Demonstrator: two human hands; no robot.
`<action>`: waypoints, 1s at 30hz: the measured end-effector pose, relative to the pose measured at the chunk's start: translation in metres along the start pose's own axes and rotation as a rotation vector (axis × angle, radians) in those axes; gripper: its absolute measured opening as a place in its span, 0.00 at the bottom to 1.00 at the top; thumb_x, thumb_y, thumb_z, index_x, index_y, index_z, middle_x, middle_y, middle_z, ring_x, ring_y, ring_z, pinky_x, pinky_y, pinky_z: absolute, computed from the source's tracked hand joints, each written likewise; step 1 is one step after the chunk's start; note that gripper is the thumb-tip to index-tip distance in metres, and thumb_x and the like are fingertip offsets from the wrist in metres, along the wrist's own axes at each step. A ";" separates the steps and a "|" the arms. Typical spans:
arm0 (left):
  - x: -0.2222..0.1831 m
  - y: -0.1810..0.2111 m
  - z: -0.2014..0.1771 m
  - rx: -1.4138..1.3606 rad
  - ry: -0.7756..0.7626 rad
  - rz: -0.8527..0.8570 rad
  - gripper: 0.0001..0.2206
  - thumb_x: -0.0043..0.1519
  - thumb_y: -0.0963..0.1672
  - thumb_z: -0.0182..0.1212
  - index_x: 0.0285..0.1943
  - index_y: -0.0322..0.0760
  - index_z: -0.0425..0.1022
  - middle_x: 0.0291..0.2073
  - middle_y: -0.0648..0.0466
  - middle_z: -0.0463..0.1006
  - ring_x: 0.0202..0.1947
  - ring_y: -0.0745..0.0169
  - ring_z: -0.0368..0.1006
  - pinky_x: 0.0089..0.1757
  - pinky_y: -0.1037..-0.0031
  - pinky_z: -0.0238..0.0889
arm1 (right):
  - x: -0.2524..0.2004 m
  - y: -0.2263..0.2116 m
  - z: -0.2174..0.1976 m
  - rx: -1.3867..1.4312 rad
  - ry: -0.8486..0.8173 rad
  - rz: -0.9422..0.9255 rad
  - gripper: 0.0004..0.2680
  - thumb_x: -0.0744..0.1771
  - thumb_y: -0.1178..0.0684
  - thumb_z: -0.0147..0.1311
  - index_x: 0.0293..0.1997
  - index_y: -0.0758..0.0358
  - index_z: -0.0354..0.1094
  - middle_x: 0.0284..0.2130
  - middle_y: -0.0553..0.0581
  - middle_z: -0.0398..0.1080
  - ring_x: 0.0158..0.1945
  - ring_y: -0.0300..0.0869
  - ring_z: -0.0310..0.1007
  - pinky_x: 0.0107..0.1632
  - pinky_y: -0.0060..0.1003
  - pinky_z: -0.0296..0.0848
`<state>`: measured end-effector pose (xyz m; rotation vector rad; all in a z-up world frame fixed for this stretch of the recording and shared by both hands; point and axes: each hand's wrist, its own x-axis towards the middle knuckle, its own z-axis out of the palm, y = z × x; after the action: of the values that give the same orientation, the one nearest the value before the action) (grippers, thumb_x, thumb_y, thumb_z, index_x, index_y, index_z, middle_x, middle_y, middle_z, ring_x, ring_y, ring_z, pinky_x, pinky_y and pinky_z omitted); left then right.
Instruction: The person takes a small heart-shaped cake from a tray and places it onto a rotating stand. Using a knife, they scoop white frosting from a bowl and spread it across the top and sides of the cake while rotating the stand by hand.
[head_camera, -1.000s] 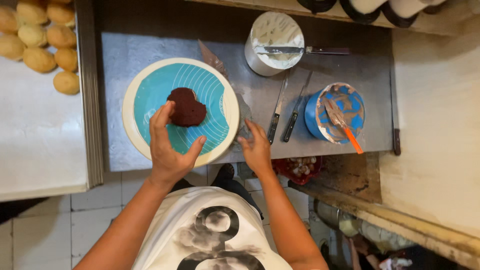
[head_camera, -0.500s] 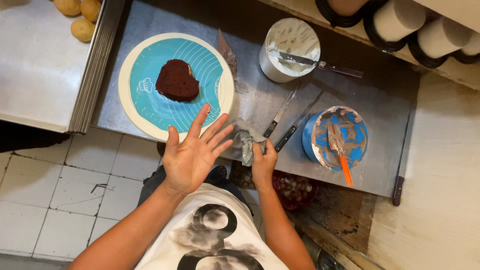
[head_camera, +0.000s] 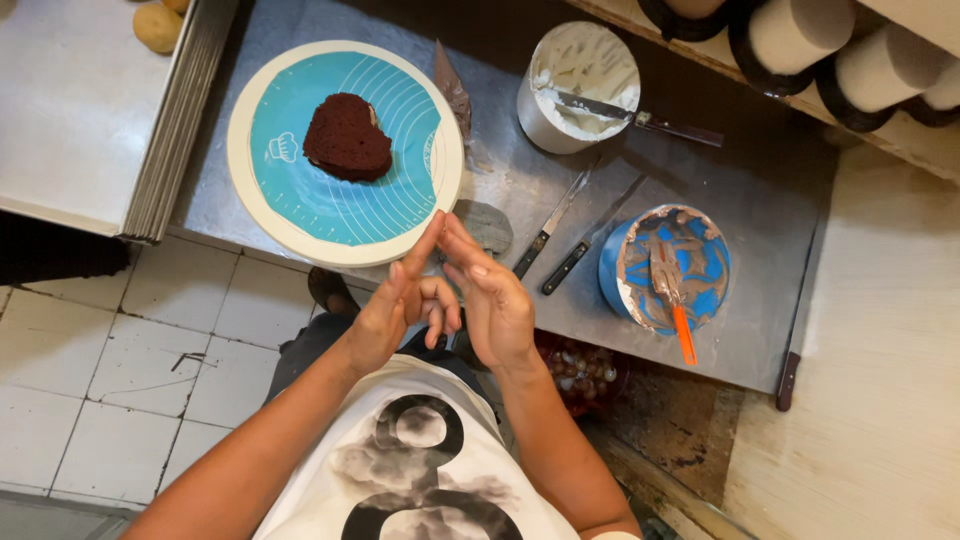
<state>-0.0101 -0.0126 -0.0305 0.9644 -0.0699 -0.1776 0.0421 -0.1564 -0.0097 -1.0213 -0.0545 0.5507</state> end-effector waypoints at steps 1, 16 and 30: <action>0.001 0.001 -0.001 0.003 0.001 0.007 0.39 0.67 0.63 0.30 0.85 0.49 0.33 0.30 0.39 0.79 0.21 0.55 0.76 0.29 0.73 0.74 | 0.001 0.001 -0.001 -0.002 -0.007 -0.003 0.24 0.66 0.51 0.43 0.69 0.78 0.61 0.76 0.66 0.52 0.73 0.55 0.55 0.71 0.49 0.47; -0.004 0.039 -0.036 0.597 0.099 0.060 0.34 0.67 0.56 0.37 0.84 0.50 0.45 0.22 0.54 0.79 0.17 0.63 0.69 0.27 0.73 0.67 | 0.020 0.029 0.034 0.283 -0.080 0.006 0.29 0.63 0.45 0.40 0.74 0.69 0.55 0.74 0.59 0.57 0.73 0.50 0.58 0.54 0.36 0.67; 0.045 -0.046 -0.072 1.577 -0.680 0.183 0.32 0.65 0.57 0.54 0.78 0.47 0.60 0.71 0.38 0.63 0.70 0.26 0.59 0.66 0.48 0.52 | 0.133 0.023 0.052 -2.095 -0.169 -0.789 0.28 0.67 0.39 0.54 0.78 0.51 0.54 0.79 0.68 0.33 0.80 0.67 0.27 0.71 0.74 0.24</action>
<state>0.0383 0.0119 -0.1100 2.4110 -1.0412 -0.2715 0.1323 -0.0450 -0.0281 -2.7200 -1.3489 -0.4327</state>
